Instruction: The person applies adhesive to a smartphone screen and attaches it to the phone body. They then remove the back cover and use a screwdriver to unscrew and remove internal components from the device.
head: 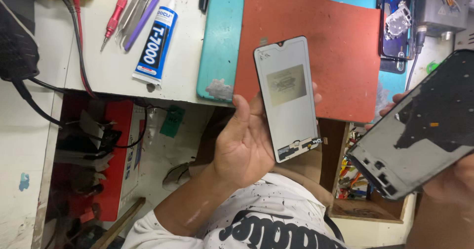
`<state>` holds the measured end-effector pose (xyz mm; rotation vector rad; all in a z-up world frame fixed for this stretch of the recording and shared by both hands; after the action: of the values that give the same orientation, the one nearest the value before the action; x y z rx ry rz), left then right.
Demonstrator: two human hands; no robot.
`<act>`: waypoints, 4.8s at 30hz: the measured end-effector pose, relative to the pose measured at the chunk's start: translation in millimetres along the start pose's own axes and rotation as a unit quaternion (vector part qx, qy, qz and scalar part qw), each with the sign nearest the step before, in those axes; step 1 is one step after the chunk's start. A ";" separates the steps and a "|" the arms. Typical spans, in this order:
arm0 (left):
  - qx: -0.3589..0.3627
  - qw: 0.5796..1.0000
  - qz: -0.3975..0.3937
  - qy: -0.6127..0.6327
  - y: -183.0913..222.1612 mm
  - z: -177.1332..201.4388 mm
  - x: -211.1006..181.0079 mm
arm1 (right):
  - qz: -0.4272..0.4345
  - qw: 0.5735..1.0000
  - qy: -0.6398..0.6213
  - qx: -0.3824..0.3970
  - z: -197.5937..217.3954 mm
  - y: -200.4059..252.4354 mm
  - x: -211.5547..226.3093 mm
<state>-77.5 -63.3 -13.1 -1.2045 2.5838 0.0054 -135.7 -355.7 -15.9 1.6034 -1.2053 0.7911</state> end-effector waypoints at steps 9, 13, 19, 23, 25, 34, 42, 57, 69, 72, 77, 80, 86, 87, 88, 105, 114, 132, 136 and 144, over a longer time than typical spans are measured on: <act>-0.009 0.998 -0.002 0.064 0.2 4.4 3.5 | -0.169 0.881 -0.392 0.206 -20.6 -12.9 -5.5; -0.004 0.999 -0.010 0.047 1.2 5.9 2.1 | -0.156 0.878 -0.414 0.180 -15.1 -5.3 -12.8; 0.009 0.999 -0.016 0.027 5.8 13.3 5.3 | -0.074 0.935 -0.311 0.157 -9.8 -12.0 -15.6; 0.015 0.995 -0.055 -0.085 10.0 15.8 2.1 | 0.144 0.986 -0.087 -0.001 -42.2 16.3 18.5; 0.011 0.991 -0.049 -0.128 10.8 15.8 2.8 | 0.229 0.972 0.042 -0.026 -68.3 16.4 37.4; 0.065 0.965 -0.049 -0.249 6.2 -15.8 10.1 | 0.298 0.939 0.173 -0.002 -94.3 23.3 52.8; 0.067 0.941 -0.041 -0.329 -0.5 -30.2 14.4 | 0.316 0.929 0.191 -0.005 -92.9 30.6 47.1; 0.058 0.906 -0.054 -0.416 -5.0 -33.0 19.9 | 0.312 0.930 0.188 -0.050 -90.3 36.0 42.0; 0.049 0.850 -0.045 -0.522 -16.4 -49.0 23.0 | 0.328 0.919 0.210 -0.068 -103.1 38.2 37.5; 0.044 0.817 -0.061 -0.572 -19.3 -54.6 22.9 | 0.335 0.917 0.196 -0.090 -105.8 41.9 32.9; 0.069 0.764 -0.127 -0.629 -21.2 -69.9 23.9 | 0.348 0.914 0.178 -0.110 -103.6 42.7 34.2; 0.072 0.756 -0.117 -0.639 -25.6 -72.0 27.4 | 0.356 0.912 0.174 -0.112 -106.1 42.3 33.0; 0.089 0.732 -0.156 -0.657 -29.5 -83.8 27.7 | 0.297 0.942 0.125 -0.089 -88.2 37.2 22.7; 0.086 0.732 -0.145 -0.661 -30.7 -83.0 29.7 | 0.297 0.943 0.119 -0.088 -87.1 37.8 22.3; 0.083 0.731 -0.133 -0.665 -32.0 -82.5 31.5 | 0.297 0.944 0.112 -0.086 -86.6 37.9 22.2; 0.102 0.709 -0.110 -0.690 -39.0 -89.4 42.2 | 0.312 0.942 0.072 -0.103 -71.5 44.2 17.6; 0.110 0.699 -0.108 -0.699 -39.3 -91.1 44.7 | 0.325 0.935 0.081 -0.117 -69.6 46.7 17.6; 0.131 0.687 -0.122 -0.704 -36.9 -90.7 42.3 | 0.322 0.936 0.067 -0.125 -72.8 45.4 13.3; 0.133 0.660 -0.099 -0.733 -43.9 -93.0 42.8 | 0.318 0.941 0.031 -0.117 -70.7 39.1 8.9; 0.156 0.562 -0.123 -0.803 -47.2 -120.4 38.2 | 0.325 0.936 -0.104 -0.089 -77.3 33.8 -2.0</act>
<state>-96.4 -137.7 97.8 -0.6733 0.7040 0.3751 -165.2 -284.8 19.0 1.1550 -1.9519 0.8950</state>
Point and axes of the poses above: each hand's wrist, its own y-axis away from the middle knuckle, its own z-axis out of the back of the hand, x = y × z, the point moved 9 cm from there along -y, towards the middle knuckle, and after that the axes turned 4 degrees about z, right-handed, at the moved point
